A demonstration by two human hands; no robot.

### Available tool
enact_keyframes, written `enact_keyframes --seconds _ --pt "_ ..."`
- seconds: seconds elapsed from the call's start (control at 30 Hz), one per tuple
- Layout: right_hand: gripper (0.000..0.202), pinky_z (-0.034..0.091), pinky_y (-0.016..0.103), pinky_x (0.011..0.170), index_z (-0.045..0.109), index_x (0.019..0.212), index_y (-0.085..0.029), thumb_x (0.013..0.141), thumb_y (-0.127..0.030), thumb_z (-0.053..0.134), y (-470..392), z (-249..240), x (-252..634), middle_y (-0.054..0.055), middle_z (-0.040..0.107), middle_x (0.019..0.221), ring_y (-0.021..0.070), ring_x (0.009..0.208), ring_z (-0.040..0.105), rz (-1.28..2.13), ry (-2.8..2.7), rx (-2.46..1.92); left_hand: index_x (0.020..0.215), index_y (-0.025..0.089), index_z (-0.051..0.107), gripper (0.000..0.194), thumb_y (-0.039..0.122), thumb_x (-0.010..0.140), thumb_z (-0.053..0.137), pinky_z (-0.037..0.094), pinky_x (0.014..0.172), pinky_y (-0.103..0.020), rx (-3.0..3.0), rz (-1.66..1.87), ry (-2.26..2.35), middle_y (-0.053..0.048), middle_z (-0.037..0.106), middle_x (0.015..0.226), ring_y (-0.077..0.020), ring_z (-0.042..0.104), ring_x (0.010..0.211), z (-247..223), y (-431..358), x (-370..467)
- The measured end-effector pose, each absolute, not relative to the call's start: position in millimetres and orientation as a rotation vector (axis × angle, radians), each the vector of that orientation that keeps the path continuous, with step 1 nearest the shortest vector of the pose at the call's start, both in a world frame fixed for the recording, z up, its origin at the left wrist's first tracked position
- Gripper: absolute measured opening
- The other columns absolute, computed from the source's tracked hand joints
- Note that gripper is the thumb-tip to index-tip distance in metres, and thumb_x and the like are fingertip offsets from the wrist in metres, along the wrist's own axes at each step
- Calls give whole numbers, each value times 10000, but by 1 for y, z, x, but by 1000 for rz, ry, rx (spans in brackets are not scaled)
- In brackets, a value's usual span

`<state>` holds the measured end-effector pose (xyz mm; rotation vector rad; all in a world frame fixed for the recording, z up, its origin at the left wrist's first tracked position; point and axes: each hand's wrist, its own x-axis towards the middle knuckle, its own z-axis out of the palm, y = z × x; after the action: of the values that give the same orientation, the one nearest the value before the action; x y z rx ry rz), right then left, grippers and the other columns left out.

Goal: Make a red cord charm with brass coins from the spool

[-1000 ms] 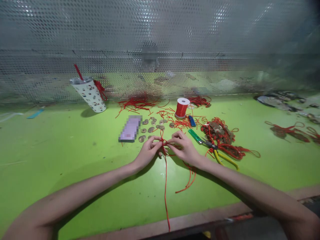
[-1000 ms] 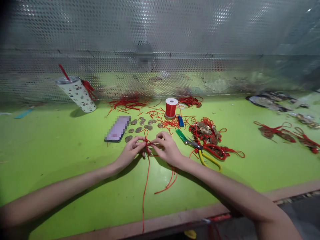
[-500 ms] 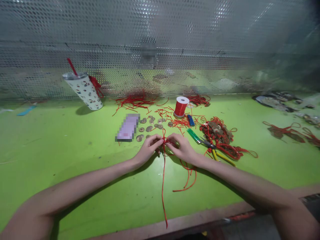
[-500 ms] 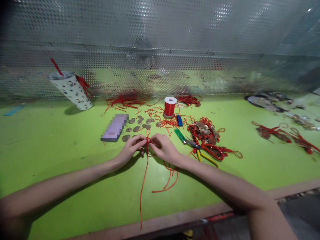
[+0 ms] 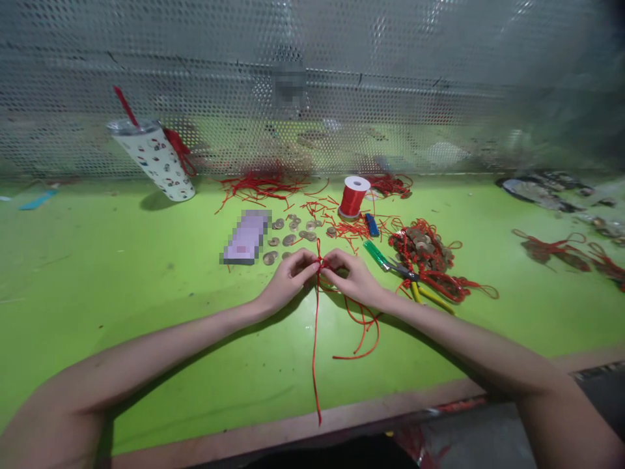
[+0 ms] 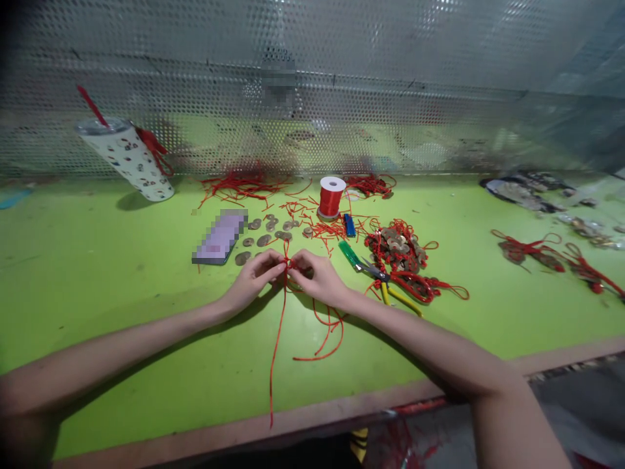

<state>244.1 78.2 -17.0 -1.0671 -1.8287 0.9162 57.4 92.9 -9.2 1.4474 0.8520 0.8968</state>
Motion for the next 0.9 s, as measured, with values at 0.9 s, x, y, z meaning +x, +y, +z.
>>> enact_keyframes --seconds 0.9 --pt "300 381 255 575 593 844 -194 917 -485 595 79 -9 238 -22 551 725 131 638 487 1221 -1608 -1160 899 188 627 133 285 846 701 463 621 -218 1562 1080 943 -22 603 923 -127 554 765 -10 91 57"
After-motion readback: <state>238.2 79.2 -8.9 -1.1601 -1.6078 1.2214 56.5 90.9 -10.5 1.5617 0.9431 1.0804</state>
